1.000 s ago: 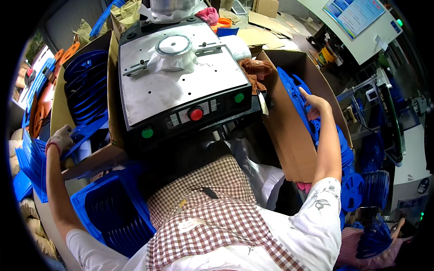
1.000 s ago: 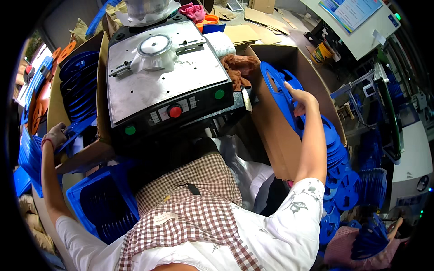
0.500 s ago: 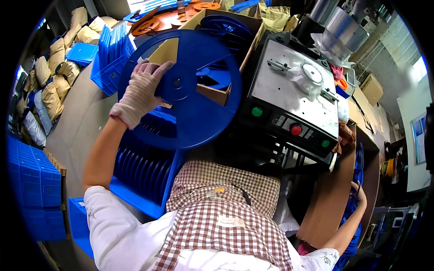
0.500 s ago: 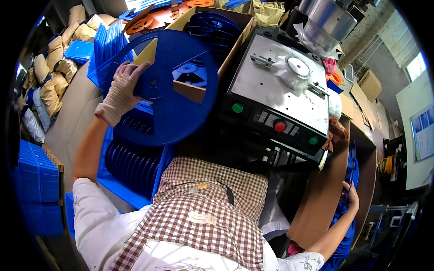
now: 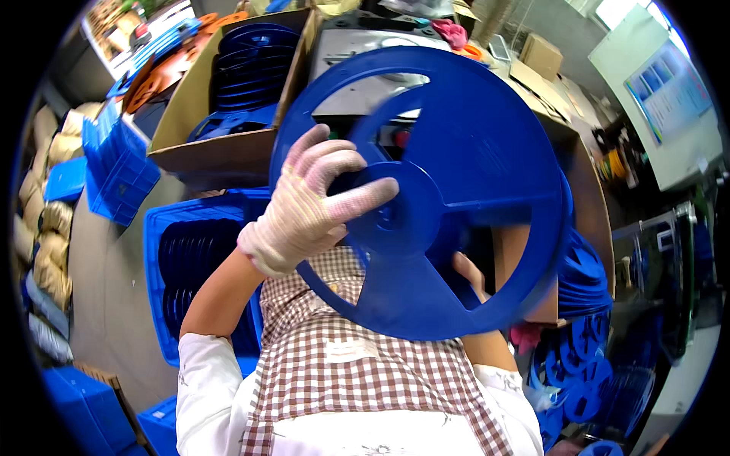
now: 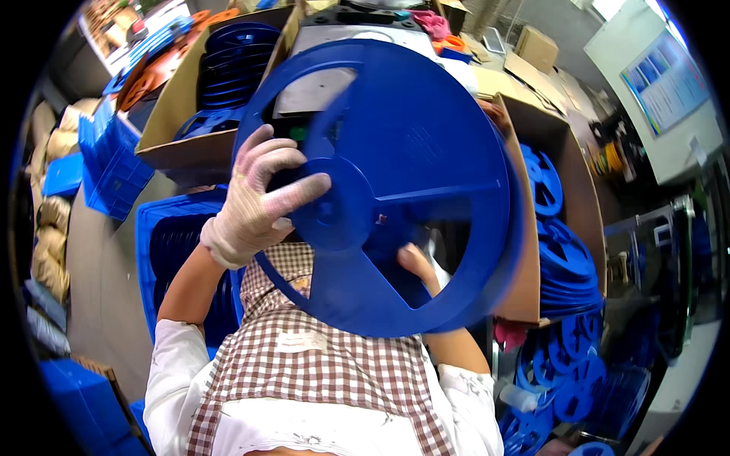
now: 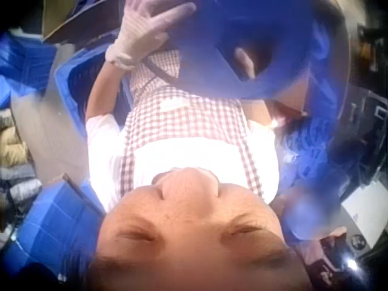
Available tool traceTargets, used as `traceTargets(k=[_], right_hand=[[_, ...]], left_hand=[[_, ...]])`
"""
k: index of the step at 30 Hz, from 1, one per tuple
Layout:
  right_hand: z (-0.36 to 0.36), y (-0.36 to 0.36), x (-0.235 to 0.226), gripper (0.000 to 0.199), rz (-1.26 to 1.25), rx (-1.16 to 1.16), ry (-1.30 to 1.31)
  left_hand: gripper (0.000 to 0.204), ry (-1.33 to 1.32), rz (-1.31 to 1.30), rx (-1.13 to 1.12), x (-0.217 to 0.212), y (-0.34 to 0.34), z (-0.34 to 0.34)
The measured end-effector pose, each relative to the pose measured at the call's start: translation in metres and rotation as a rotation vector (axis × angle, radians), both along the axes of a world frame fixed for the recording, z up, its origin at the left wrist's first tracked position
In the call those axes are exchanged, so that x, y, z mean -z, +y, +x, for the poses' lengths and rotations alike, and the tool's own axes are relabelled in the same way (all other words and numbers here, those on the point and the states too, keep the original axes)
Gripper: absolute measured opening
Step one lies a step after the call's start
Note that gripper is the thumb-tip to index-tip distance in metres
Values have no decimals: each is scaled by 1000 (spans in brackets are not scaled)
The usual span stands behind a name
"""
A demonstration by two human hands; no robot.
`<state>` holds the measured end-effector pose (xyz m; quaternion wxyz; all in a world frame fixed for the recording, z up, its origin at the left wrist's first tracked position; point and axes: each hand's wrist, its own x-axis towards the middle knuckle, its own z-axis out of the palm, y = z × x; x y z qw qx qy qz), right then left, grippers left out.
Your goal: The person repeatedly picks up blue plastic spools, places them on a machine, presses a button, and then removes them. The person stacks the processed spools into a blue crate. Another person is visible in the background handling similar spools.
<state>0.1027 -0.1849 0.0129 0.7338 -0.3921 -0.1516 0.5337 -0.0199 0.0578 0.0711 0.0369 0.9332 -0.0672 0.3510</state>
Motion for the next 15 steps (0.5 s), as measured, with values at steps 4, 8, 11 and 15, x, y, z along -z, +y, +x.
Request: traceTargets(k=[4, 8, 11, 15], right_hand=[[3, 17, 42, 62, 197, 86, 215], [22, 25, 19, 75, 546, -228, 261], [17, 30, -11, 74, 344, -146, -66], [13, 60, -5, 75, 68, 59, -683]], left_hand=[[63, 80, -23, 82, 0, -42, 18], [53, 216, -463, 84, 12, -65, -11], [85, 281, -1131, 231, 24, -75, -9], [72, 221, -1668, 325, 25, -76, 1]])
